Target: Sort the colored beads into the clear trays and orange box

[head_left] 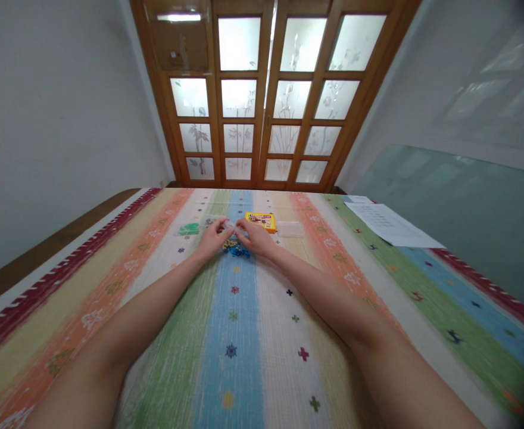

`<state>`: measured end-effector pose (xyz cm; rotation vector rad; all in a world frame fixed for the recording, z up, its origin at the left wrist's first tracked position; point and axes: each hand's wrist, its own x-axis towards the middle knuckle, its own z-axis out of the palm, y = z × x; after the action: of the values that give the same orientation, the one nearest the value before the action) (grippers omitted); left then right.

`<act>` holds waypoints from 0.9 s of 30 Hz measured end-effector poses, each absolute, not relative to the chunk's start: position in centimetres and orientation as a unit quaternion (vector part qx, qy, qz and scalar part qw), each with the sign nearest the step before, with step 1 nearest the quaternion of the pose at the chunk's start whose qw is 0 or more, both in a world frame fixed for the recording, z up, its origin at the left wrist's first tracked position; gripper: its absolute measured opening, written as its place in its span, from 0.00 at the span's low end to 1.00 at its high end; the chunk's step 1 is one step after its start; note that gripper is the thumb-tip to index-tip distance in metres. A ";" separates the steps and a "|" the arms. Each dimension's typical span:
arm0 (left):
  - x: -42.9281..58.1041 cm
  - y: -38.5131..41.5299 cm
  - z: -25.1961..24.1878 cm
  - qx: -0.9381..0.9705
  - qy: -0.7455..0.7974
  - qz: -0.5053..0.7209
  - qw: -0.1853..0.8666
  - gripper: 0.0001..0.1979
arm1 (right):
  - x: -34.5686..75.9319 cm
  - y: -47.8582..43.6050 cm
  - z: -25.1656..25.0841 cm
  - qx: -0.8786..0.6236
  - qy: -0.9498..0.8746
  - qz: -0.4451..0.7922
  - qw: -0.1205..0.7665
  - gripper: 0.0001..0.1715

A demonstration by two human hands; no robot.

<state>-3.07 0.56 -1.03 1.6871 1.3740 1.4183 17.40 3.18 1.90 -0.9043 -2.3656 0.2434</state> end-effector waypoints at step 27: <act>-1.4 -1.0 0.3 0.670 0.457 0.510 0.287 0.35 | 19.3 2.7 1.9 -0.419 -0.847 0.008 0.327 0.23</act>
<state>-1.38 -1.04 0.26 1.7902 1.2214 1.3629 19.32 2.66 1.90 -1.0965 -2.2183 0.0202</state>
